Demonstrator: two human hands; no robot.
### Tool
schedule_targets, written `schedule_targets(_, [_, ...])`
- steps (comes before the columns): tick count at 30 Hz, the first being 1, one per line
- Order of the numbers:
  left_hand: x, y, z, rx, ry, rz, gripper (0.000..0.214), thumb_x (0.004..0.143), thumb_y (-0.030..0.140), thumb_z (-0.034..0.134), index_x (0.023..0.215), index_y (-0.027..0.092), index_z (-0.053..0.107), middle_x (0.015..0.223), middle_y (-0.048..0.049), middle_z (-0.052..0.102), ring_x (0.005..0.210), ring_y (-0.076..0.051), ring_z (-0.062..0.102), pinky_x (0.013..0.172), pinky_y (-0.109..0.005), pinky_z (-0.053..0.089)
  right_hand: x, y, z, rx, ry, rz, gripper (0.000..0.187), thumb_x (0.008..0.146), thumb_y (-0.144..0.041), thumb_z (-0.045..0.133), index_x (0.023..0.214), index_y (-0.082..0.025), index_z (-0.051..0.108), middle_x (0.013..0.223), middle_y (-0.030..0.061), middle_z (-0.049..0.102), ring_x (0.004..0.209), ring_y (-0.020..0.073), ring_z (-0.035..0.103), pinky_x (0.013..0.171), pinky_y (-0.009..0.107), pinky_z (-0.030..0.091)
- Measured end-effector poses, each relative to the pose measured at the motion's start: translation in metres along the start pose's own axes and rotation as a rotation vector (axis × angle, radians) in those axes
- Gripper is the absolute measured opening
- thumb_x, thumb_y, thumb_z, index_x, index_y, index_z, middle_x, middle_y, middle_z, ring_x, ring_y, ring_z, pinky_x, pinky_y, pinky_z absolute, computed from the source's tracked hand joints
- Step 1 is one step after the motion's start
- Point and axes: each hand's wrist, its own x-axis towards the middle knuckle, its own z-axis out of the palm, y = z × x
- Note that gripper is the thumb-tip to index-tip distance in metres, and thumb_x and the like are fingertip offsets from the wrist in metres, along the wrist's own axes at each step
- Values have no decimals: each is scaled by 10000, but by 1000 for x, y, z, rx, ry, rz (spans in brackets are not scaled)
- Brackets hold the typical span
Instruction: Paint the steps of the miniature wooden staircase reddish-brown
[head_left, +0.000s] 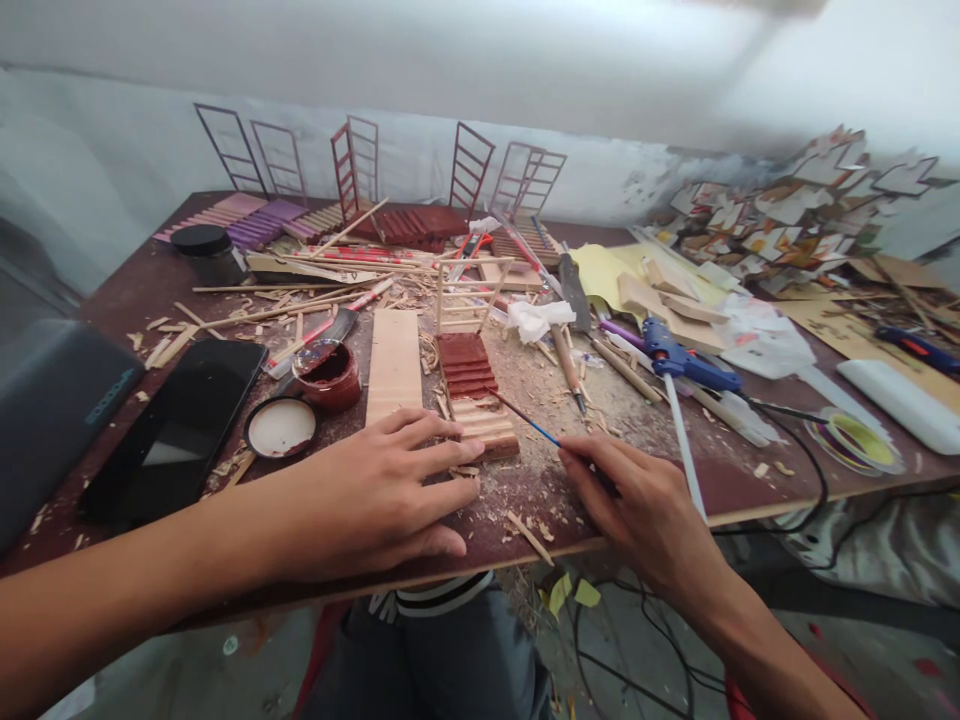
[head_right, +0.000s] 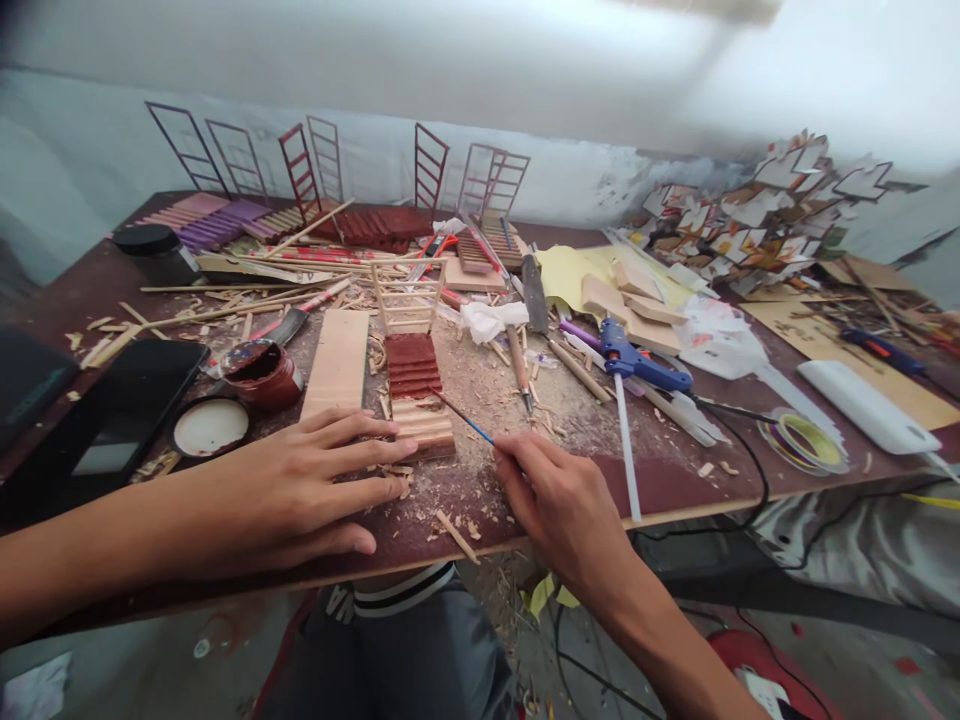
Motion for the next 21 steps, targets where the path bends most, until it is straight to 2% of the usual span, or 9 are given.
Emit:
schedule_targets(10, [1, 0, -2, 4, 8, 1, 364, 1002, 400, 481, 1278, 179, 568, 1420, -100, 518, 1295, -311, 453, 1063, -496, 362, -4, 3, 1, -8, 9, -6, 129, 937, -141, 550, 1054, -176, 593, 933, 52, 697, 826, 167, 683, 734, 286, 516])
schedule_targets(21, [0, 0, -1, 1, -14, -8, 373, 1016, 416, 439, 1281, 182, 560, 1460, -82, 478, 1309, -314, 427, 1068, -501, 348, -9, -5, 4, 11, 11, -32, 128, 932, -124, 555, 1044, -175, 587, 914, 39, 696, 797, 153, 678, 709, 276, 510])
